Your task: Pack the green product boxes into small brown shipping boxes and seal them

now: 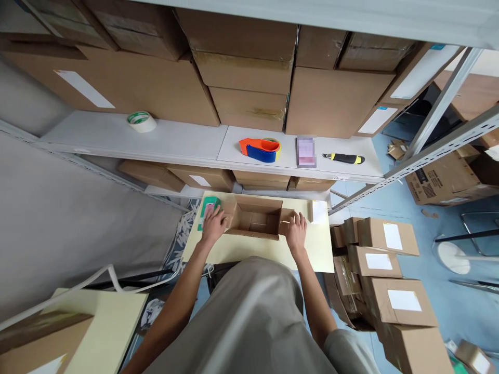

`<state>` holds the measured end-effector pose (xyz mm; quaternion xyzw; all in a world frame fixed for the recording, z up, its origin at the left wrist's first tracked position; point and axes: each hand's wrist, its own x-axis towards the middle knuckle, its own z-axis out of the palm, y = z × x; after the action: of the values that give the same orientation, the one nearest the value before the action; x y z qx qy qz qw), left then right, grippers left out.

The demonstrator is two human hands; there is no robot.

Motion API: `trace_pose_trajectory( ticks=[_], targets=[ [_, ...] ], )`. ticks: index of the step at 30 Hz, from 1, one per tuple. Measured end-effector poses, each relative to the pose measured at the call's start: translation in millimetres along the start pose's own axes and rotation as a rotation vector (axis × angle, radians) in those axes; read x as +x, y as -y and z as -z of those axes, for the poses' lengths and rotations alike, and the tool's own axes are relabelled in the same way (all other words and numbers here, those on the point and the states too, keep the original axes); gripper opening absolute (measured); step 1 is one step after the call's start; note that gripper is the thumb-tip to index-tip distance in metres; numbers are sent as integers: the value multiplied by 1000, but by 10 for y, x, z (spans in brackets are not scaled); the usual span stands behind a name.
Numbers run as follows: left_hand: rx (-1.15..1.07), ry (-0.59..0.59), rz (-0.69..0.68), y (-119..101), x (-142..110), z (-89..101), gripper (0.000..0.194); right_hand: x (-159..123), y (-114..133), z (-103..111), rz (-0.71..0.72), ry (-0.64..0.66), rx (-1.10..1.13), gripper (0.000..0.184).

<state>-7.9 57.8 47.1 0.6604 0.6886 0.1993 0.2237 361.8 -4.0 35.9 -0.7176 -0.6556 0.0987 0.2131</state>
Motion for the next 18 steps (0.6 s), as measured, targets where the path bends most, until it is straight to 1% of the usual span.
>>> trace_pose_trajectory(
  ticks=[3,7,9,11,14,16,18],
  targets=[
    [-20,78,42,18,36,-129,52,-36,31,-154,-44,60,30,38],
    [-86,189,99,-56,66,-242,77,-42,92,-304,-144,139,110,41],
    [-113,221,131,-121,88,-277,81,-21,93,-338,-205,172,150,51],
    [-125,237,166,-187,98,-303,77,-4,69,-338,-228,197,207,61],
    [-156,234,193,-229,34,-311,69,-35,14,-276,-206,231,281,67],
    [-194,213,203,-180,-86,-283,68,-107,2,-215,-184,244,300,71],
    [-254,172,212,-55,-280,-220,68,-200,44,-166,-147,257,308,76]
  ],
)
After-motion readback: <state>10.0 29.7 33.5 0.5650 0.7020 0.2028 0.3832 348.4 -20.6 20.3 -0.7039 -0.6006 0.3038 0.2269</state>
